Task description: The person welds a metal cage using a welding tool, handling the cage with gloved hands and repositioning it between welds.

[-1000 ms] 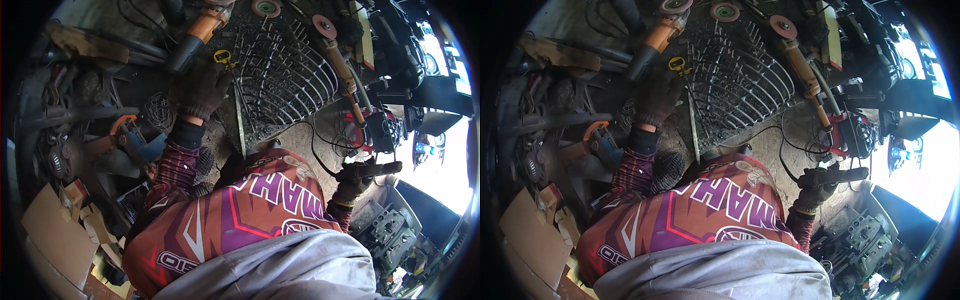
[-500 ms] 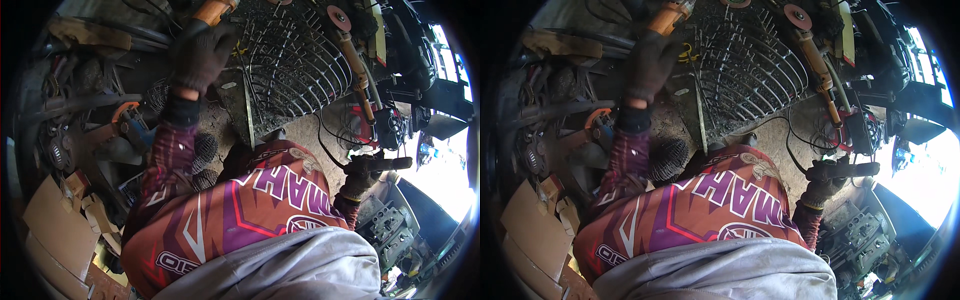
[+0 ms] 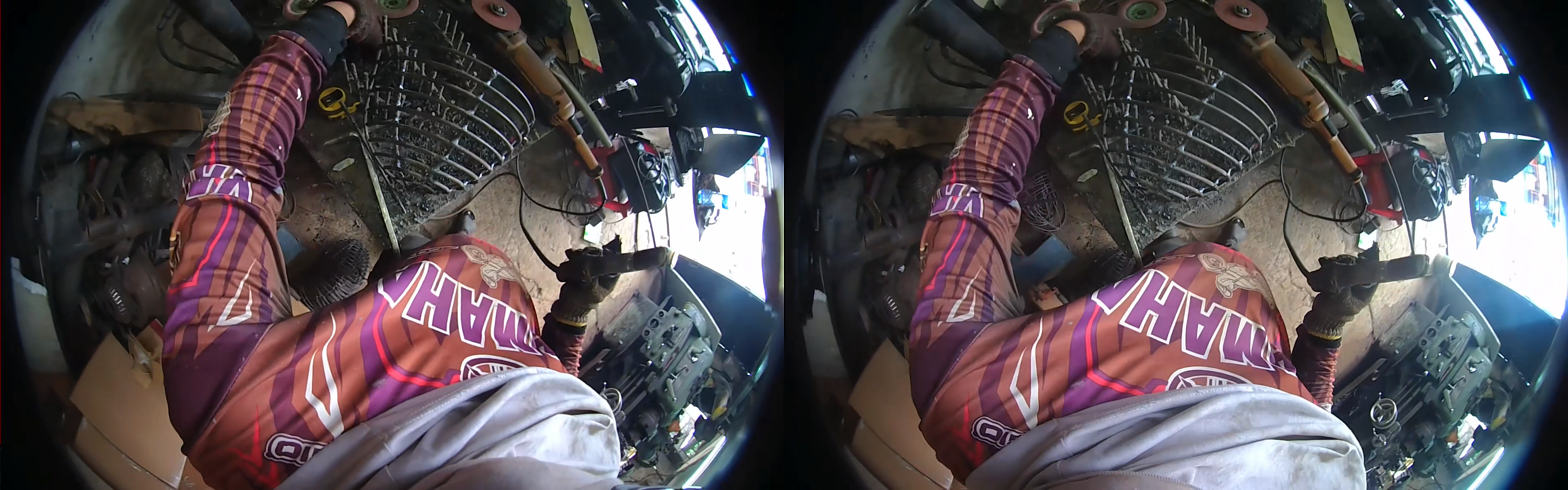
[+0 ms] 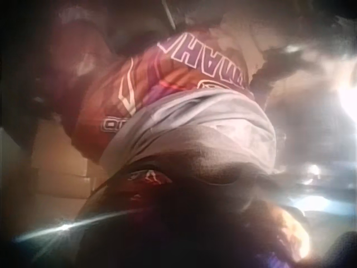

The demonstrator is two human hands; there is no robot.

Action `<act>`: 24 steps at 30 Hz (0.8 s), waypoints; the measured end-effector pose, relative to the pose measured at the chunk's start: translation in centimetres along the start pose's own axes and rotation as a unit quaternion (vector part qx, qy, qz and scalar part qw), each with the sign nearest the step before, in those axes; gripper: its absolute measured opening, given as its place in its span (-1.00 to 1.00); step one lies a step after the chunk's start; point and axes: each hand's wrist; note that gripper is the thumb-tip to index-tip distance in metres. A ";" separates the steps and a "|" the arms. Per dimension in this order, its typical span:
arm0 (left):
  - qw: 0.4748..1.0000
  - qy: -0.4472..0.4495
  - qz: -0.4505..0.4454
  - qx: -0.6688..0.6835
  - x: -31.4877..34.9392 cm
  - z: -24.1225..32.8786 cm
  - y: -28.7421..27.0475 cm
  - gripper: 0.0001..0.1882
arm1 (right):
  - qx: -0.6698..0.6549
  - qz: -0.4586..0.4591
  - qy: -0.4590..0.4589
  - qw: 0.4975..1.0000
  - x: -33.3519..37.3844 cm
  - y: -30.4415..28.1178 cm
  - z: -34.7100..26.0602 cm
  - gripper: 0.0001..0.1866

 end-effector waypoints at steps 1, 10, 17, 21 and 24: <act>0.999 0.008 -0.038 0.030 2.4 -5.4 4.6 -0.78 | -0.038 -0.032 0.000 0.999 -1.3 0.3 1.0 -0.22; 0.911 -0.008 -0.186 -0.368 7.2 12.8 -6.1 -0.68 | -0.009 0.050 -0.004 0.999 1.4 -0.8 0.2 -0.21; 0.958 -0.040 -0.140 -0.249 5.5 11.3 -5.0 -0.58 | 0.018 0.060 0.007 0.998 1.0 -1.7 0.9 -0.36; 0.963 -0.086 -0.122 -0.222 6.2 11.6 -5.4 -0.63 | 0.003 0.059 0.014 0.998 1.5 -2.5 1.9 -0.33; 0.965 -0.064 -0.058 -0.250 4.1 5.5 0.2 -0.69 | 0.006 0.065 0.037 0.997 1.5 -2.4 1.7 -0.24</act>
Point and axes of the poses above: each hand's wrist, its own x-axis away from the middle knuckle, its own y-axis out of the palm, z = x × y, and after that the axes turned 11 degrees about -z, right-handed
